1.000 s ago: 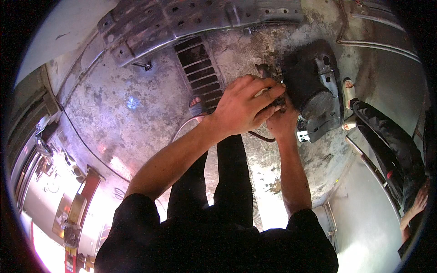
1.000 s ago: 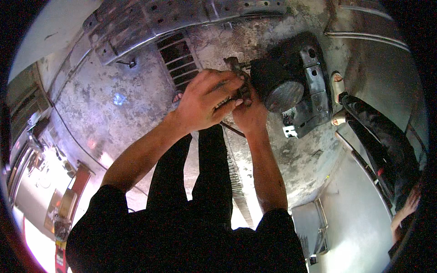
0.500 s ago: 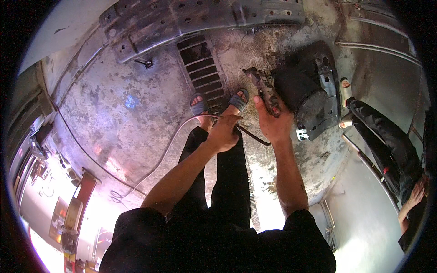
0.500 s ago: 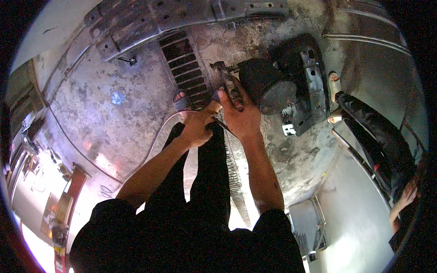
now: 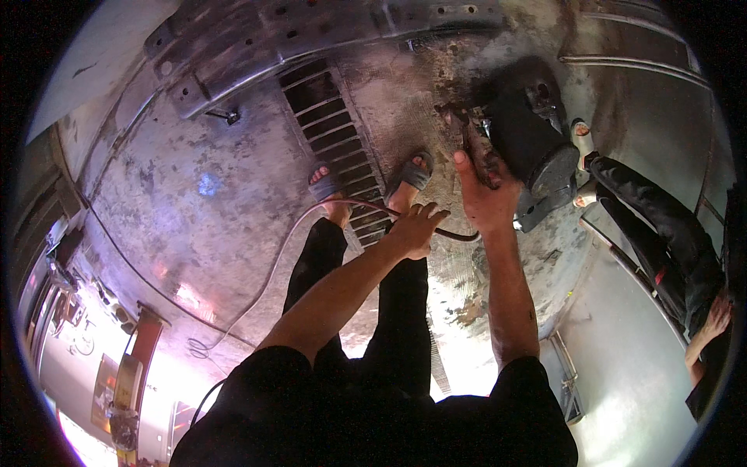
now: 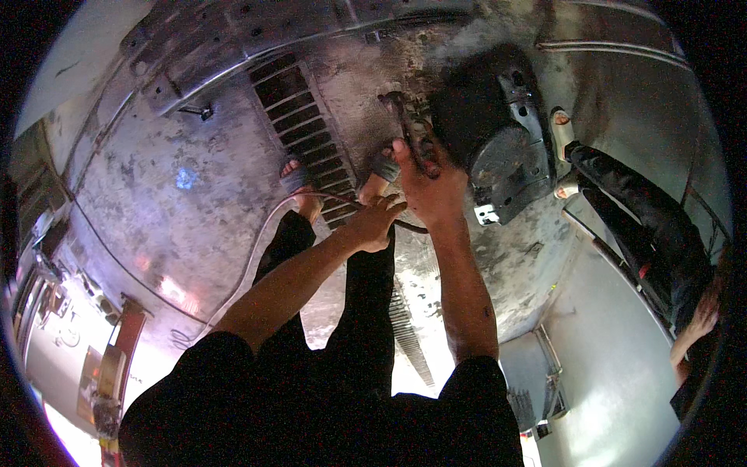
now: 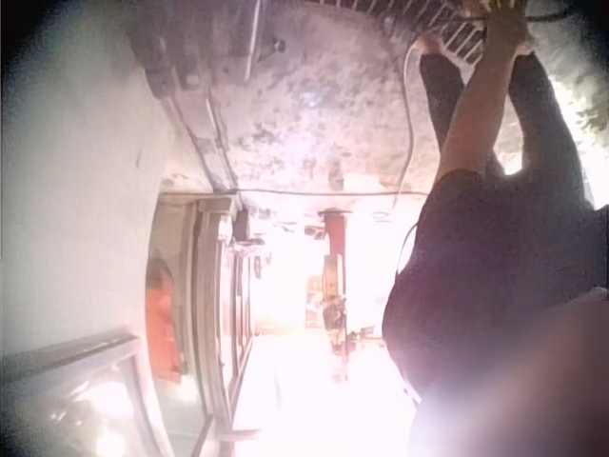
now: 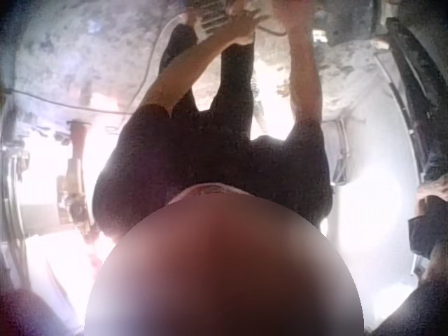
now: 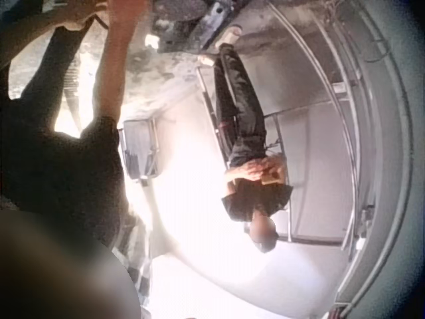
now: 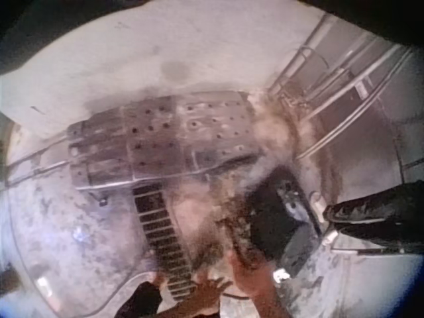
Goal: The person pours black paint from a bucket into a spray gun cup, then walks to a metal part on the floor and spray paints it. They repeatedly adjust the spray gun and continue applying paint to the part.
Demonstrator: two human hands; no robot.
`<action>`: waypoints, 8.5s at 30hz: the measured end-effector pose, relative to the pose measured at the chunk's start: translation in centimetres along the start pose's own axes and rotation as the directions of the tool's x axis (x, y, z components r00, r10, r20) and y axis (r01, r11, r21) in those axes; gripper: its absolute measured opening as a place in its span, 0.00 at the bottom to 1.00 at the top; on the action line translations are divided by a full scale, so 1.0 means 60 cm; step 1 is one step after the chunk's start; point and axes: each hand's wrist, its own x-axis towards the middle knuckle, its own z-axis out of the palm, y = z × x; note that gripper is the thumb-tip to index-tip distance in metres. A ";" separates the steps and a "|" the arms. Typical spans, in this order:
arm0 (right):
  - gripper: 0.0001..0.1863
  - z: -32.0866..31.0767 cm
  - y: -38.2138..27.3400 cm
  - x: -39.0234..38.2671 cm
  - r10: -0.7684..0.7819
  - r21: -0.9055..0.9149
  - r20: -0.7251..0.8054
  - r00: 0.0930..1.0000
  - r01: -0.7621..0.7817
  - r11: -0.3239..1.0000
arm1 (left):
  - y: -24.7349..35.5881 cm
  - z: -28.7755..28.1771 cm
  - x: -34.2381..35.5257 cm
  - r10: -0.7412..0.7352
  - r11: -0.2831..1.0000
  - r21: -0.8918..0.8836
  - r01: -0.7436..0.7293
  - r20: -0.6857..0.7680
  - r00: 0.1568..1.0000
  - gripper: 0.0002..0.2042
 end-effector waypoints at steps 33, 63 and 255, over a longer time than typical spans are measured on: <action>0.31 -0.064 0.128 0.084 -0.208 -0.117 0.184 0.961 0.231 0.966 | -0.196 -0.017 -0.073 -0.580 0.786 -0.402 0.471 -0.211 0.787 0.17; 0.31 -0.108 0.121 0.138 0.183 -0.102 0.213 0.960 -0.164 0.981 | 0.077 -0.231 0.144 -0.558 0.097 -0.900 -0.425 -0.403 0.725 0.21; 0.24 -0.202 0.097 0.224 0.042 -0.225 -0.011 0.999 -0.044 0.973 | -0.044 -0.201 0.024 -0.474 0.859 -0.483 0.170 -0.624 0.622 0.23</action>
